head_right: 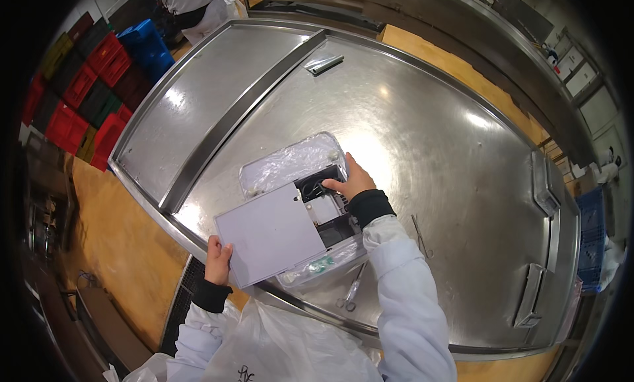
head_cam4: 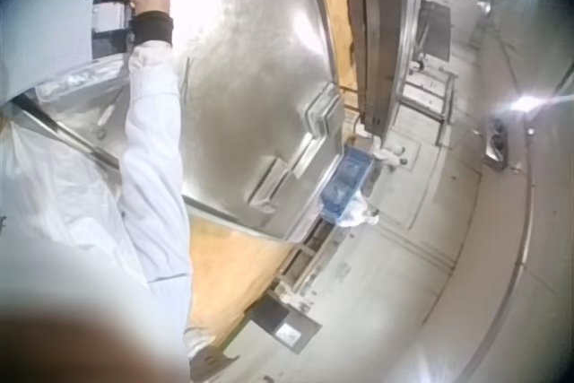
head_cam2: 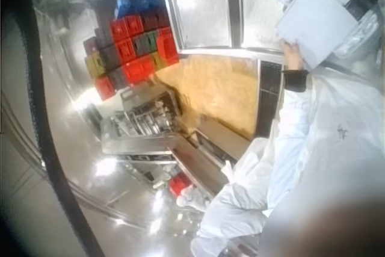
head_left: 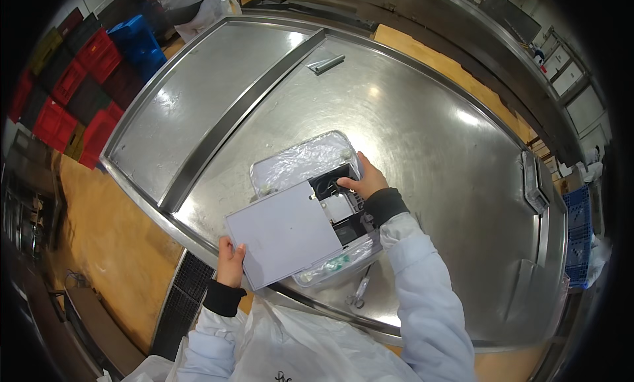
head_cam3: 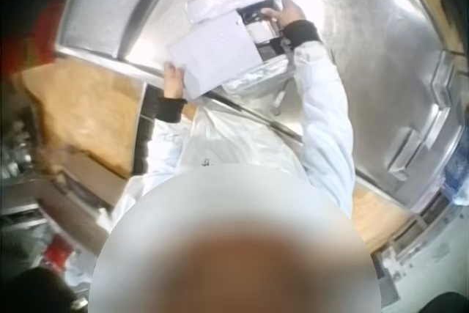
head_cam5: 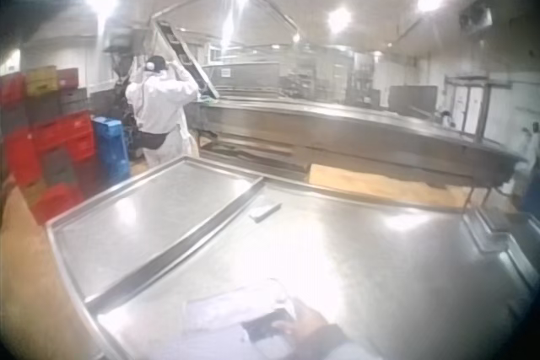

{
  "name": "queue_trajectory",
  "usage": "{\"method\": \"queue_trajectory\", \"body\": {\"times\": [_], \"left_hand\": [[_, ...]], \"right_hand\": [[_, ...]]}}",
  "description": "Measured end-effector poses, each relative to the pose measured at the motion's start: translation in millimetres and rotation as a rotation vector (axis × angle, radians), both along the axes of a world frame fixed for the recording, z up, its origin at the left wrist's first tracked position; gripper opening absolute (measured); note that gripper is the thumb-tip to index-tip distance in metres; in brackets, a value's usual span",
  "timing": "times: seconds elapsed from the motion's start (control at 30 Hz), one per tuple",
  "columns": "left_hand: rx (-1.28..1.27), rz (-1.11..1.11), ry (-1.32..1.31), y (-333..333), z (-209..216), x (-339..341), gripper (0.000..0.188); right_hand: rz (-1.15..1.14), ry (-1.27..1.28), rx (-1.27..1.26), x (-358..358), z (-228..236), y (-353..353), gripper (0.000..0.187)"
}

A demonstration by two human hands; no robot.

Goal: The person opens a plastic case on a stainless steel table, removes a digital scale, and then reassembles the case by placing internal components back inside. The person closes the case and places the scale on the table.

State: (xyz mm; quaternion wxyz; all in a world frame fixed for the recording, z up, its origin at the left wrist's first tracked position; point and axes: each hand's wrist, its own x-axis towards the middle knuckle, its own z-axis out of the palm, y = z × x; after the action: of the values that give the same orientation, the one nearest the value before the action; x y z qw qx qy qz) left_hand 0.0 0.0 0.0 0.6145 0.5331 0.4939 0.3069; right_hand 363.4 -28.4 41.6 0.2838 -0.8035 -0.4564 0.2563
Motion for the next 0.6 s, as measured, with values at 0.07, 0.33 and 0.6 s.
{"method": "queue_trajectory", "body": {"times": [0.07,0.33,0.6], "left_hand": [[0.035,-0.038,0.157,5,1,-2,0.021],[0.367,0.053,0.342,-18,9,44,0.028],[0.329,0.125,0.738,-14,29,34,0.031]], "right_hand": [[-0.006,-0.006,0.025,0,-2,0,0.094],[-0.062,-0.124,-0.025,8,6,-12,0.093],[-0.113,-0.115,-0.063,-6,-3,2,0.091]]}}
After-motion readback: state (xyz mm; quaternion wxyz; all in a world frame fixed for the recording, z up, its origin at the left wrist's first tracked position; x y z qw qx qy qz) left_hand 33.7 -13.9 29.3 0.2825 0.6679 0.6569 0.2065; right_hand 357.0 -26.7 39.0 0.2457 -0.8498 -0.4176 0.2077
